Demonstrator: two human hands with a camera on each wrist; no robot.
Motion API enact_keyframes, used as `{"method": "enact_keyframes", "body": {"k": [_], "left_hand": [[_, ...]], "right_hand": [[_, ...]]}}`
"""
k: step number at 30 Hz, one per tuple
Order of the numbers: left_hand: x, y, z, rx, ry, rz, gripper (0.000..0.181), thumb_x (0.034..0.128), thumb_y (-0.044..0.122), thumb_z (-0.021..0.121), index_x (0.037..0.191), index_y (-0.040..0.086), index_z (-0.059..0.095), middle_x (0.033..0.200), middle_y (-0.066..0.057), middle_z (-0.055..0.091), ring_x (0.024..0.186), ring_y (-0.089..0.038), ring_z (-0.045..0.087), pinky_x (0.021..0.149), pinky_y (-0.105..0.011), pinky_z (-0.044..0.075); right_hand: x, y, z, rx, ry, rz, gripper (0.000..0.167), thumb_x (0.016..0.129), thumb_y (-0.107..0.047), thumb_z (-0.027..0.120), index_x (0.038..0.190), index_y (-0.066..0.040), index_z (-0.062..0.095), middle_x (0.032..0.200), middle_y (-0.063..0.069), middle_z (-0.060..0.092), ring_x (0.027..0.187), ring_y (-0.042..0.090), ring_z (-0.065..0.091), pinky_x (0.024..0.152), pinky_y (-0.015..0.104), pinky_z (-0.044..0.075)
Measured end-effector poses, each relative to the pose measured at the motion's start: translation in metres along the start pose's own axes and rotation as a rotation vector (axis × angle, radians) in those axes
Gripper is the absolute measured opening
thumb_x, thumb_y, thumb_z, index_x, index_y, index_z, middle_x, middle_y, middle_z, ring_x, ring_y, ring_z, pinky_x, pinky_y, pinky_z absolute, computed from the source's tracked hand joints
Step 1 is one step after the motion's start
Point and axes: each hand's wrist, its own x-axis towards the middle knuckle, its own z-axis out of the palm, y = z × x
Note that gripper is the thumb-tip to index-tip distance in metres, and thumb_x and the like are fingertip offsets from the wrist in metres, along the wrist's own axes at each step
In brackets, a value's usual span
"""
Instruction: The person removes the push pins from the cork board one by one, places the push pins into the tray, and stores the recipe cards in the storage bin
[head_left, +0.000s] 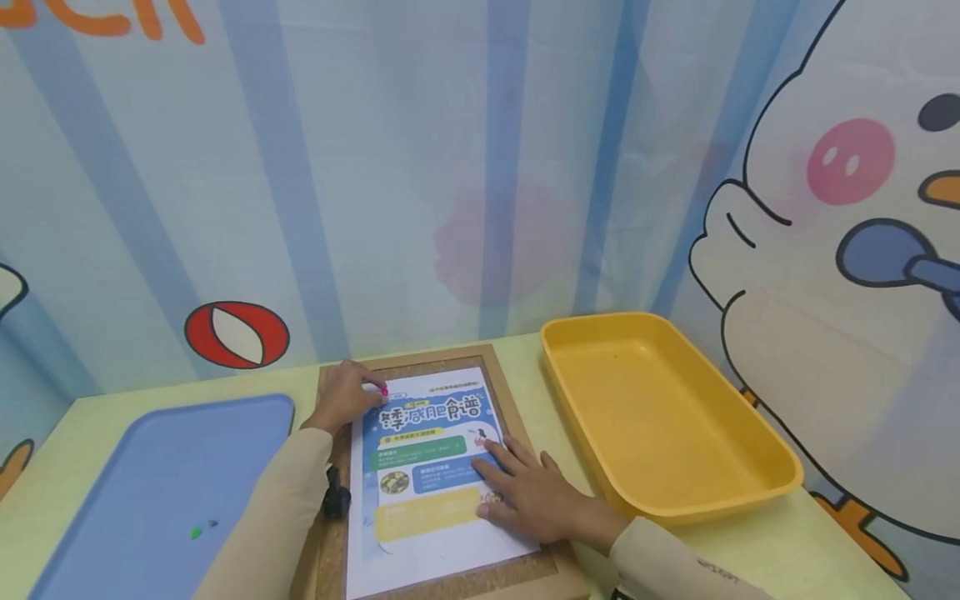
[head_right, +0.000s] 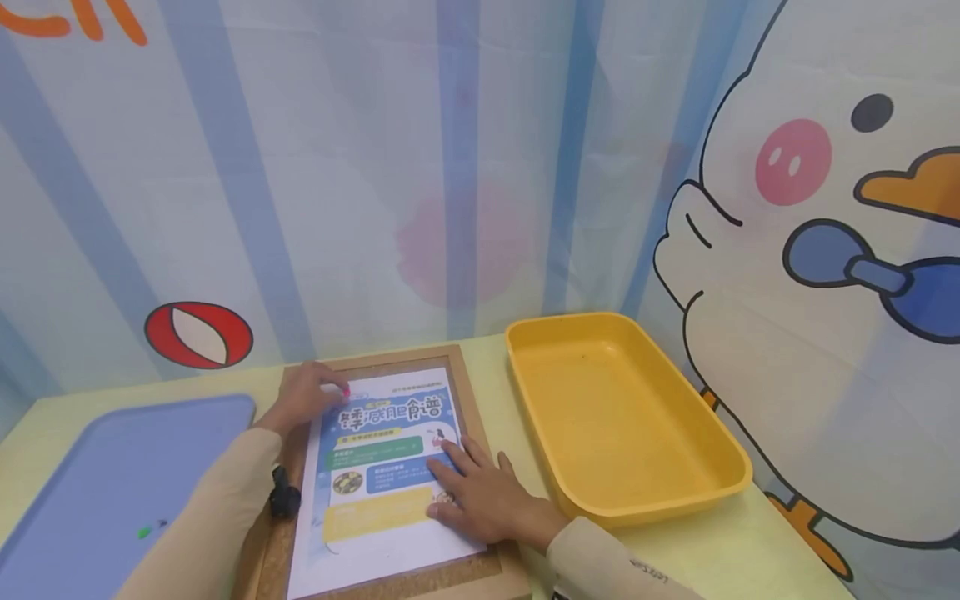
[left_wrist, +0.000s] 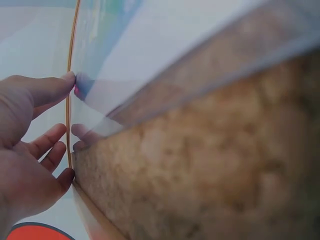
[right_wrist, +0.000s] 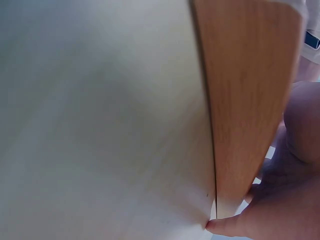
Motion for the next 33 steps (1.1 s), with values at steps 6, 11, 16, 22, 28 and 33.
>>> {"method": "enact_keyframes", "body": {"k": [6,11,16,22,28,33], "left_hand": [[0.004,0.002,0.004,0.007,-0.019,-0.055,0.016,0.0851,0.01,0.073,0.1,0.006,0.078,0.123,-0.015,0.06,0.115,-0.033,0.046,0.104,-0.055,0.035],[0.006,0.002,0.005,0.018,-0.045,-0.075,0.013,0.0887,0.011,0.071,0.1,0.007,0.077,0.122,-0.016,0.063,0.113,-0.033,0.05,0.101,-0.055,0.038],[0.009,-0.001,0.005,0.053,-0.093,-0.06,0.007,0.0918,0.012,0.069,0.095,0.008,0.074,0.107,-0.014,0.067,0.101,-0.03,0.056,0.091,-0.051,0.042],[0.012,0.004,0.003,0.164,-0.129,-0.011,0.012,0.0955,0.015,0.065,0.09,0.005,0.066,0.086,-0.009,0.064,0.085,-0.026,0.056,0.09,-0.05,0.039],[0.011,0.015,0.003,0.297,-0.163,0.04,0.018,0.0982,0.013,0.058,0.103,-0.002,0.066,0.089,-0.012,0.065,0.081,-0.025,0.057,0.08,-0.043,0.049],[0.01,0.021,0.003,0.351,-0.202,0.048,0.019,0.0968,0.007,0.055,0.107,-0.003,0.067,0.091,-0.012,0.067,0.08,-0.023,0.058,0.076,-0.04,0.051]], "right_hand": [[0.001,0.001,0.002,-0.006,-0.003,0.01,0.065,0.1,-0.057,0.043,0.156,-0.024,0.035,0.167,0.007,0.023,0.155,0.037,0.013,0.112,0.074,0.02],[0.0,0.0,0.003,-0.003,-0.006,0.013,0.065,0.101,-0.056,0.044,0.156,-0.023,0.035,0.167,0.007,0.023,0.155,0.037,0.012,0.113,0.074,0.019],[-0.001,-0.001,0.005,0.005,-0.009,0.008,0.065,0.101,-0.056,0.044,0.156,-0.023,0.035,0.167,0.008,0.023,0.155,0.038,0.012,0.113,0.074,0.019],[-0.001,-0.002,0.003,-0.002,-0.002,0.001,0.065,0.101,-0.055,0.042,0.156,-0.023,0.033,0.167,0.007,0.021,0.155,0.038,0.011,0.113,0.074,0.018],[-0.002,-0.002,0.0,0.0,0.003,-0.009,0.064,0.101,-0.054,0.043,0.156,-0.021,0.034,0.167,0.01,0.022,0.154,0.04,0.012,0.112,0.075,0.019],[-0.003,-0.003,0.0,0.006,-0.004,-0.013,0.065,0.101,-0.054,0.044,0.156,-0.02,0.034,0.167,0.011,0.022,0.154,0.041,0.013,0.112,0.076,0.02]]}}
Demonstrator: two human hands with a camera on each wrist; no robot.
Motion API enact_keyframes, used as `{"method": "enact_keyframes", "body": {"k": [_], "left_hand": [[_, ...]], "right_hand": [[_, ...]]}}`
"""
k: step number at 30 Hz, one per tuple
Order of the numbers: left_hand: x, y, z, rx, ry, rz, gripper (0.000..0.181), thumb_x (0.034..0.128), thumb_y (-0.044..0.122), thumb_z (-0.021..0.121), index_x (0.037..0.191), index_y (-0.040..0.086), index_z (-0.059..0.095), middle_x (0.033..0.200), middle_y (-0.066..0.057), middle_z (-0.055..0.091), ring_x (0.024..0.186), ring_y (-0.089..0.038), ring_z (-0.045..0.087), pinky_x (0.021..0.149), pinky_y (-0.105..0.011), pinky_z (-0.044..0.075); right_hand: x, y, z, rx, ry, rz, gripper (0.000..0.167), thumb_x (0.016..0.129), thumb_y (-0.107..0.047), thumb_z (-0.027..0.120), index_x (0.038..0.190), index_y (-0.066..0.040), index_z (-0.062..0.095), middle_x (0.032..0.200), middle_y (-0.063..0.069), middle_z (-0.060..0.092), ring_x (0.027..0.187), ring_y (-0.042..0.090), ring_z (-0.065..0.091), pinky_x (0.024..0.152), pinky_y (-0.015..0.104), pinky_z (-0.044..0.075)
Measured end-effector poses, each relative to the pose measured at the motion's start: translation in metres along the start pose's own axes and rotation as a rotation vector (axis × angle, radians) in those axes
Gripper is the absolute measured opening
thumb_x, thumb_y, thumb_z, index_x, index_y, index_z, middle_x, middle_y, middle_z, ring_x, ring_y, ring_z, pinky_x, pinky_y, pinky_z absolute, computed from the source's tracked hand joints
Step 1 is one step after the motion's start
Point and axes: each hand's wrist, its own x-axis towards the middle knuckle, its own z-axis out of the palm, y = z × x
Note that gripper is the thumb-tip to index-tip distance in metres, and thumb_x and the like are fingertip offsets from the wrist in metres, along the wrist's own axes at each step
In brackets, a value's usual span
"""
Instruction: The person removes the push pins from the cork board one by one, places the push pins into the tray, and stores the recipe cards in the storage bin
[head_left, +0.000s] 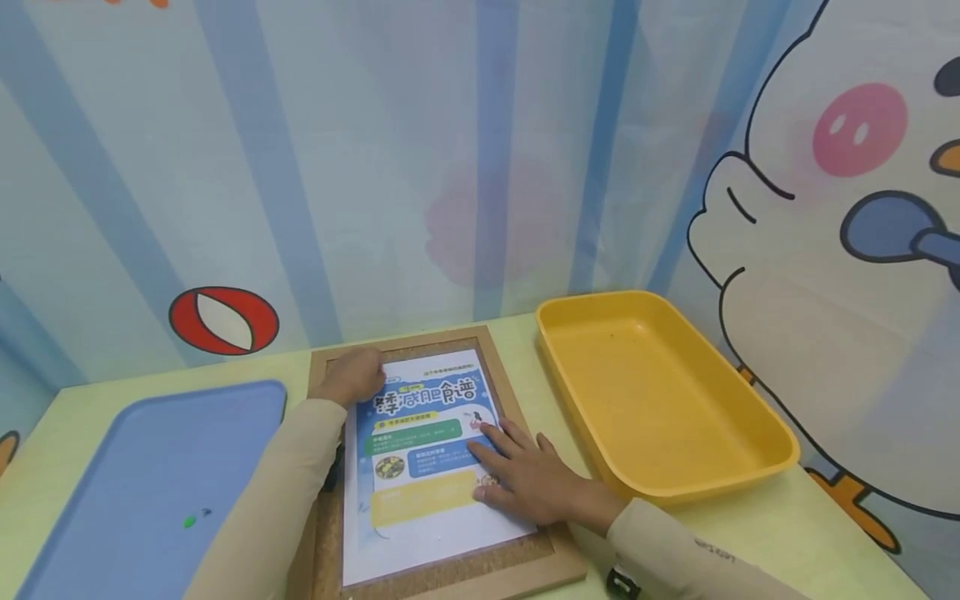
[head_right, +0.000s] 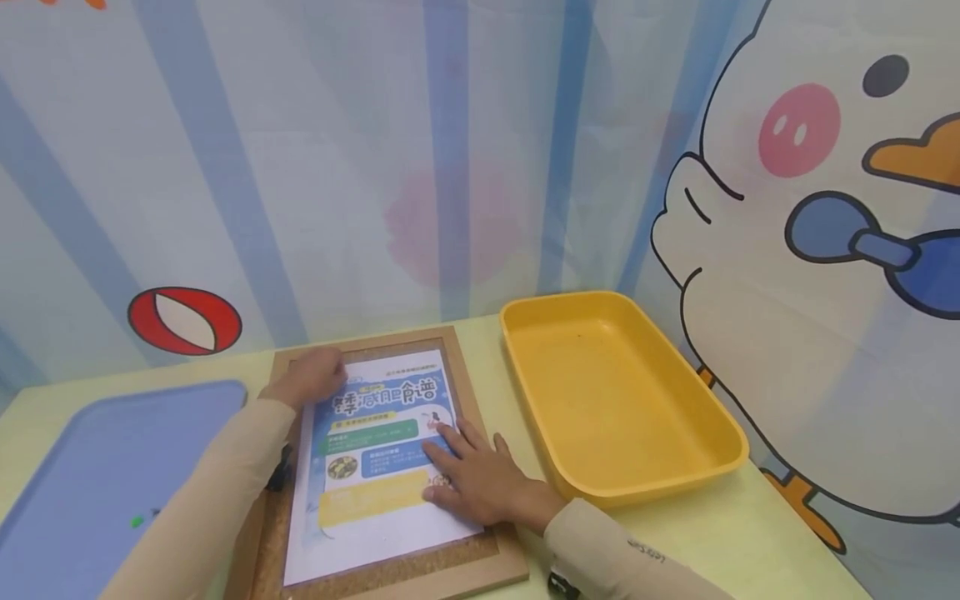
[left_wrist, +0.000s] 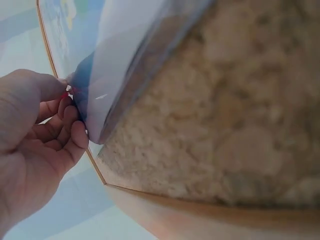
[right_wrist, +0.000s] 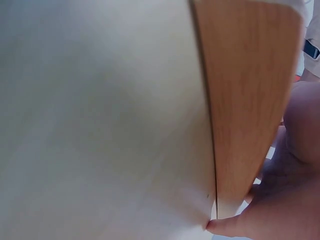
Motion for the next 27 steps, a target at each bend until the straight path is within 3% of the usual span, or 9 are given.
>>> {"method": "enact_keyframes", "body": {"k": [13,21,27], "left_hand": [[0.0066,-0.0026,0.0016,0.003,0.019,0.021,0.013,0.0949,0.008,0.06,0.101,0.001,0.068,0.088,-0.01,0.067,0.078,-0.022,0.059,0.071,-0.037,0.05],[0.003,-0.0066,0.0004,-0.138,0.057,0.006,0.015,0.0956,0.008,0.058,0.092,0.004,0.073,0.085,-0.009,0.065,0.078,-0.022,0.057,0.067,-0.032,0.045],[-0.0011,-0.007,-0.0009,-0.271,0.071,-0.025,0.017,0.097,0.01,0.058,0.102,0.001,0.071,0.092,-0.011,0.066,0.084,-0.024,0.059,0.074,-0.036,0.048]], "right_hand": [[0.0008,0.0016,0.002,0.014,-0.013,0.015,0.064,0.101,-0.054,0.043,0.156,-0.023,0.033,0.168,0.008,0.02,0.155,0.038,0.01,0.113,0.075,0.018],[0.0011,0.0011,0.0027,0.007,-0.01,0.022,0.064,0.102,-0.054,0.043,0.156,-0.023,0.033,0.168,0.007,0.02,0.155,0.038,0.01,0.113,0.074,0.018],[0.0015,0.0009,0.0018,0.008,0.001,0.016,0.063,0.102,-0.053,0.044,0.156,-0.022,0.034,0.167,0.009,0.022,0.155,0.039,0.011,0.113,0.075,0.018]]}}
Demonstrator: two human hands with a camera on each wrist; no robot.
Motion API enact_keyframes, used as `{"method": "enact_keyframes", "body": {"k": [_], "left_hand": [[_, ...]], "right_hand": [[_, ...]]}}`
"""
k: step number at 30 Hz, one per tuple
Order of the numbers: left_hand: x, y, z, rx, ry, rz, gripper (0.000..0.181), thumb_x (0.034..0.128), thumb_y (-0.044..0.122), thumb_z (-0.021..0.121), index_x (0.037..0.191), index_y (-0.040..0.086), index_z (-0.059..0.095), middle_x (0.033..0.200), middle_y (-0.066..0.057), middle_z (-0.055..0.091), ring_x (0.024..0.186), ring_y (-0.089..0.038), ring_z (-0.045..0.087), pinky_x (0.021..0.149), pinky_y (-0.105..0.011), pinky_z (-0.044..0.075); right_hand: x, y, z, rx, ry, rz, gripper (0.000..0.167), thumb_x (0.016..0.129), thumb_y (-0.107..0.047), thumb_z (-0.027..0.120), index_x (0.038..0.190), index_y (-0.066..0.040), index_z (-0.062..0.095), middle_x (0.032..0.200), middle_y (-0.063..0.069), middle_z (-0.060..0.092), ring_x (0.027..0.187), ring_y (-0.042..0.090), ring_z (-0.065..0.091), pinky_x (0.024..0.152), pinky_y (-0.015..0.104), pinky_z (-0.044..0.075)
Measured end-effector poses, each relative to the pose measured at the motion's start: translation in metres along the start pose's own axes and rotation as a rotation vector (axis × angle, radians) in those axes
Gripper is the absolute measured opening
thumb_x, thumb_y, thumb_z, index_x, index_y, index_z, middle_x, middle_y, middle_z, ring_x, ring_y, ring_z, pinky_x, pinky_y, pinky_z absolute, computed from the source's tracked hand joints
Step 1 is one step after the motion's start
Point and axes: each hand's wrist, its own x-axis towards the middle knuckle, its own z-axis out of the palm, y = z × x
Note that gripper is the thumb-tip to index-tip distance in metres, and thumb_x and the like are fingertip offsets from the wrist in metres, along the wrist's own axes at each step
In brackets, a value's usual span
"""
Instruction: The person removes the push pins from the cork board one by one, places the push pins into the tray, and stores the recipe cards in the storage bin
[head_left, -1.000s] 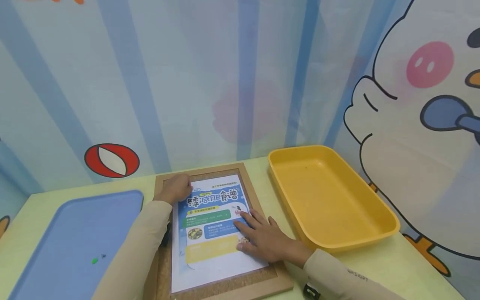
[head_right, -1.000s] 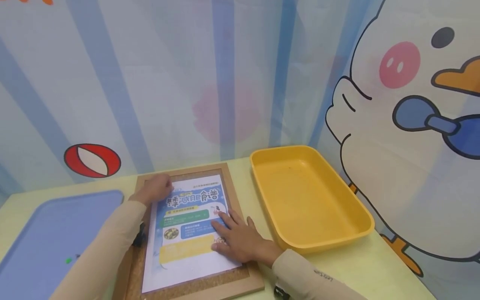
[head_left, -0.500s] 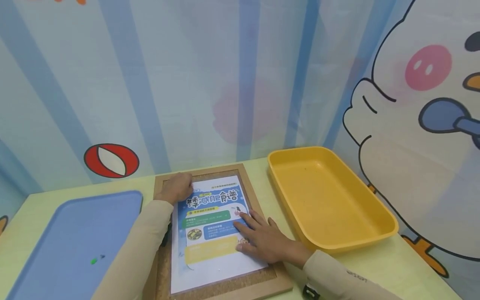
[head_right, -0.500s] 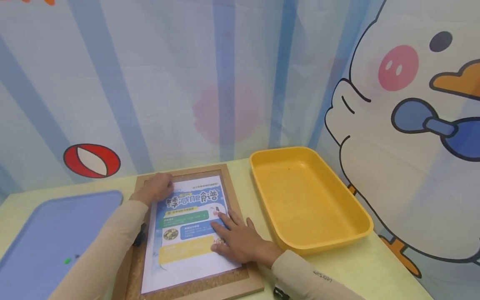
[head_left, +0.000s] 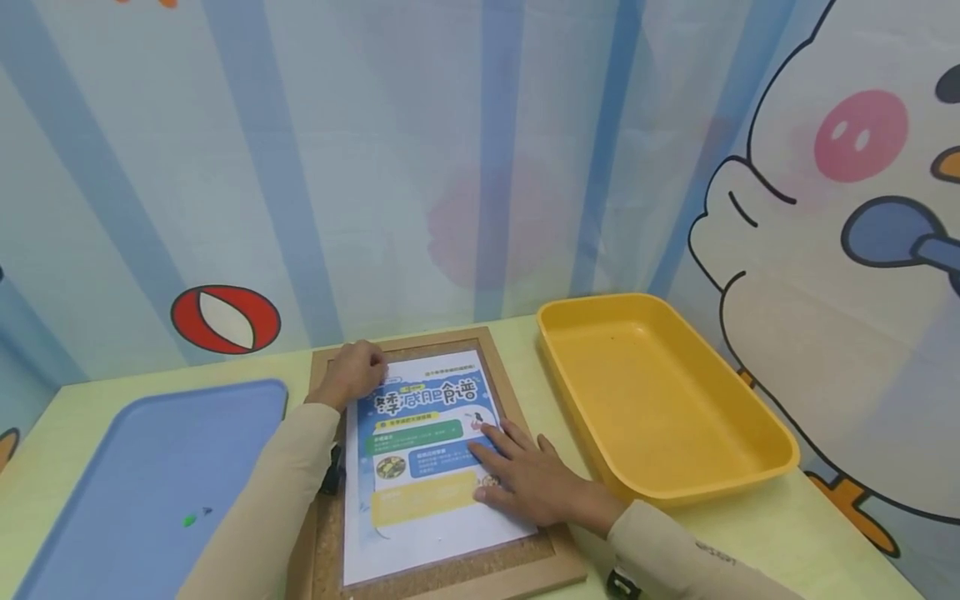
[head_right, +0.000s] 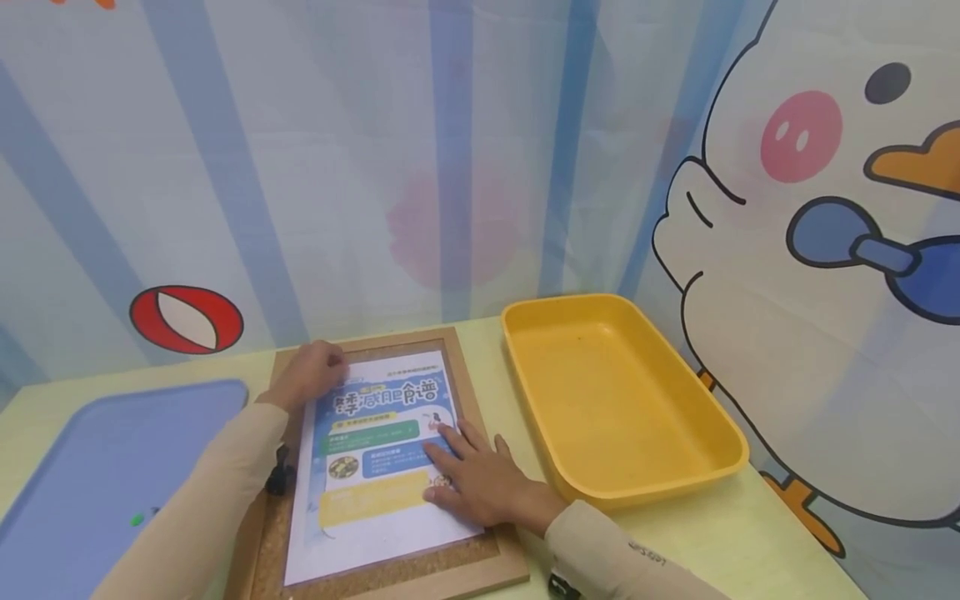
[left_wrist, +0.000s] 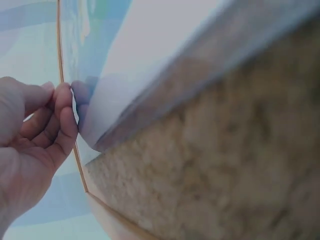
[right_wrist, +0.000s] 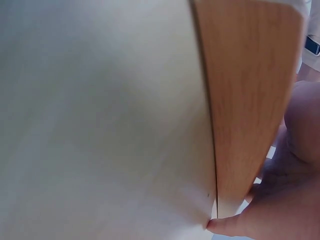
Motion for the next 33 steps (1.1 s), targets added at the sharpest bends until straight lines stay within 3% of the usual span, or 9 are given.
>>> {"method": "enact_keyframes", "body": {"k": [5,11,17,33], "left_hand": [[0.002,-0.003,0.001,-0.122,-0.011,-0.004,0.016,0.0937,0.007,0.063,0.103,-0.001,0.073,0.092,-0.012,0.071,0.08,-0.021,0.064,0.073,-0.032,0.053],[0.003,-0.008,0.0,-0.271,-0.042,-0.09,0.021,0.0896,0.004,0.069,0.11,-0.003,0.071,0.097,-0.015,0.073,0.079,-0.019,0.069,0.073,-0.03,0.058],[-0.001,-0.012,-0.001,-0.361,-0.035,-0.106,0.026,0.0899,0.003,0.07,0.115,-0.004,0.069,0.101,-0.016,0.074,0.082,-0.017,0.071,0.078,-0.031,0.06],[-0.008,-0.011,0.005,-0.384,0.027,-0.084,0.022,0.0949,0.0,0.062,0.116,-0.005,0.068,0.1,-0.018,0.074,0.08,-0.016,0.071,0.079,-0.03,0.06]], "right_hand": [[0.0,0.001,0.001,-0.002,0.0,0.002,0.064,0.101,-0.054,0.044,0.156,-0.023,0.034,0.167,0.008,0.021,0.155,0.039,0.011,0.113,0.074,0.017],[0.001,0.002,0.001,0.001,-0.006,0.007,0.064,0.101,-0.054,0.044,0.156,-0.023,0.033,0.168,0.008,0.02,0.155,0.038,0.01,0.114,0.074,0.017],[0.0,0.0,0.001,-0.001,-0.007,0.005,0.064,0.101,-0.054,0.045,0.156,-0.023,0.034,0.167,0.008,0.021,0.155,0.039,0.011,0.113,0.074,0.017],[0.001,0.0,0.001,0.005,-0.002,0.005,0.065,0.101,-0.054,0.045,0.156,-0.022,0.035,0.167,0.008,0.022,0.155,0.039,0.011,0.113,0.075,0.018]]}}
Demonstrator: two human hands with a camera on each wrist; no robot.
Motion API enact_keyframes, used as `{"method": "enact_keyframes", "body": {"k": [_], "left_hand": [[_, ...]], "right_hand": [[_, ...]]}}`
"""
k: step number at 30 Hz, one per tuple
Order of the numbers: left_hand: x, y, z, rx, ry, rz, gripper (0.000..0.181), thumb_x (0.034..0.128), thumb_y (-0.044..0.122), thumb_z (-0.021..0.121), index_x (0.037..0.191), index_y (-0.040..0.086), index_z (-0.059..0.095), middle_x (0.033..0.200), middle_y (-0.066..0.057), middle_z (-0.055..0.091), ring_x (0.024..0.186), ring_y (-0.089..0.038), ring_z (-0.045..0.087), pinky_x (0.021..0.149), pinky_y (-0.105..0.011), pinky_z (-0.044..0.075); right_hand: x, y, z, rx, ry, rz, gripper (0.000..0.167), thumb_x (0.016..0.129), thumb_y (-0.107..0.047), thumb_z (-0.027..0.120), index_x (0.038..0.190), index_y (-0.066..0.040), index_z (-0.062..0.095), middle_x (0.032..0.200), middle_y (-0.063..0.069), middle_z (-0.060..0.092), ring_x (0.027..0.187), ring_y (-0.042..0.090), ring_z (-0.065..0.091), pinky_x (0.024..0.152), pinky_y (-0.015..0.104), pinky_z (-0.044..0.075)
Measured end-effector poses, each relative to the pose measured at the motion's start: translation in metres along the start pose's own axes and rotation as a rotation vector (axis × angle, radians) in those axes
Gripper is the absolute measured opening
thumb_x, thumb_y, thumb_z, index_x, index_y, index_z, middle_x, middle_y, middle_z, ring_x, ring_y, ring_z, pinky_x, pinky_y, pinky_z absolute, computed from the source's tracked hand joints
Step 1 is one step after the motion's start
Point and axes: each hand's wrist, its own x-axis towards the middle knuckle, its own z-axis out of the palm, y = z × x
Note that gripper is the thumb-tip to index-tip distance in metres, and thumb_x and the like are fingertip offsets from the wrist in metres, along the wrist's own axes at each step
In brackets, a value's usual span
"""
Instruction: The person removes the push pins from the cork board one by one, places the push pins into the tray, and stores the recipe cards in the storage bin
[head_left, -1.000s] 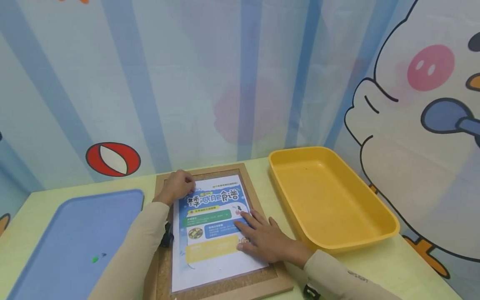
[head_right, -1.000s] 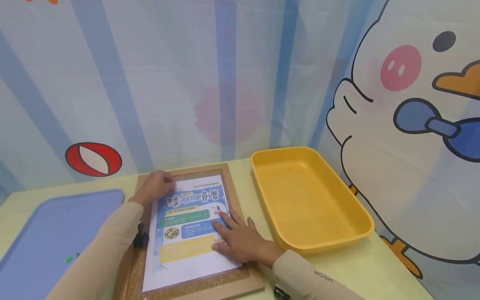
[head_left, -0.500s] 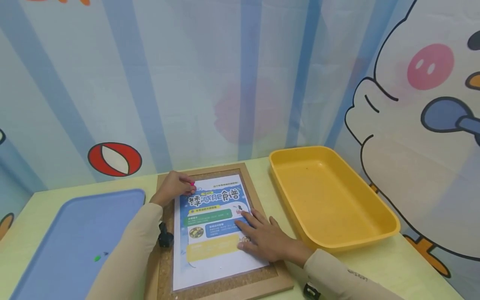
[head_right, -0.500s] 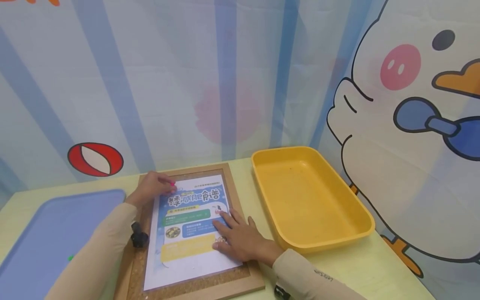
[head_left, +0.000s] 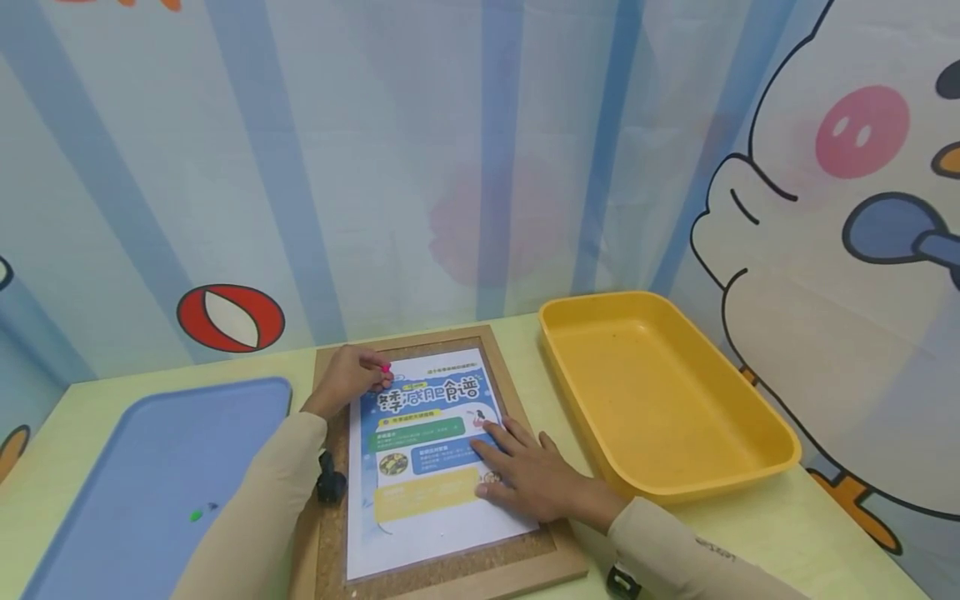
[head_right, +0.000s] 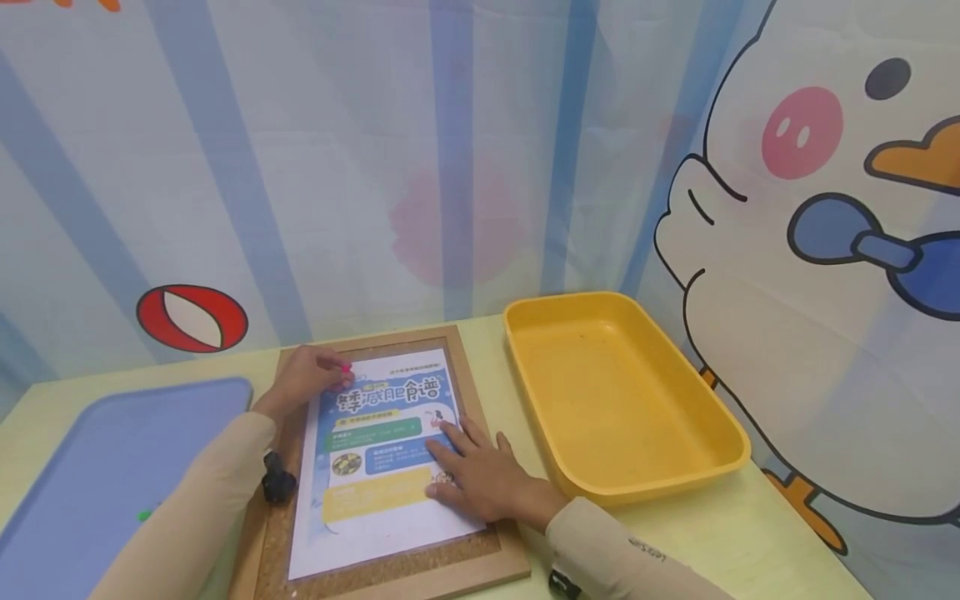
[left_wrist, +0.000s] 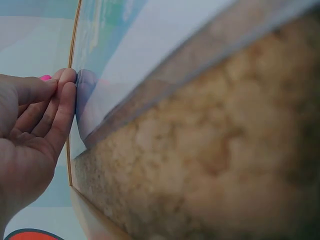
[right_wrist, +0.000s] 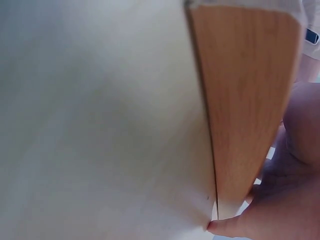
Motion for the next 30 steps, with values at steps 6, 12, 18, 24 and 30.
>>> {"method": "enact_keyframes", "body": {"k": [6,12,18,24,30], "left_hand": [[-0.003,-0.007,0.0,-0.041,0.024,-0.024,0.022,0.0943,0.002,0.064,0.115,-0.004,0.069,0.103,-0.017,0.074,0.08,-0.014,0.071,0.081,-0.03,0.06],[-0.006,-0.011,-0.002,-0.082,0.036,-0.068,0.023,0.0941,0.001,0.064,0.116,-0.003,0.069,0.104,-0.018,0.074,0.079,-0.012,0.071,0.077,-0.025,0.06],[-0.019,-0.012,-0.009,-0.111,0.042,-0.093,0.024,0.0949,0.002,0.064,0.118,-0.004,0.067,0.108,-0.02,0.073,0.08,-0.013,0.072,0.076,-0.025,0.059],[-0.039,-0.014,-0.023,-0.138,0.064,-0.077,0.027,0.0968,0.004,0.061,0.121,-0.005,0.065,0.111,-0.02,0.073,0.086,-0.014,0.074,0.079,-0.025,0.059],[-0.065,-0.017,-0.037,-0.16,0.062,-0.07,0.032,0.0988,0.009,0.059,0.126,-0.006,0.062,0.109,-0.017,0.075,0.089,-0.014,0.075,0.082,-0.026,0.059]], "right_hand": [[0.0,0.0,0.003,0.006,-0.006,0.004,0.065,0.101,-0.054,0.045,0.156,-0.023,0.034,0.167,0.008,0.021,0.155,0.038,0.01,0.113,0.074,0.018],[0.0,0.0,0.004,0.012,-0.012,0.004,0.064,0.101,-0.054,0.044,0.156,-0.023,0.034,0.168,0.007,0.021,0.155,0.037,0.01,0.113,0.074,0.017],[0.0,-0.001,0.003,0.003,-0.008,0.003,0.064,0.101,-0.054,0.044,0.156,-0.023,0.034,0.167,0.008,0.021,0.155,0.037,0.01,0.113,0.074,0.018],[0.0,-0.001,0.001,-0.002,0.0,-0.001,0.064,0.101,-0.054,0.044,0.156,-0.022,0.034,0.167,0.008,0.021,0.155,0.037,0.011,0.113,0.074,0.018],[0.0,0.0,0.001,0.012,0.007,0.001,0.063,0.101,-0.052,0.045,0.156,-0.022,0.034,0.167,0.008,0.021,0.155,0.038,0.01,0.113,0.074,0.017]]}}
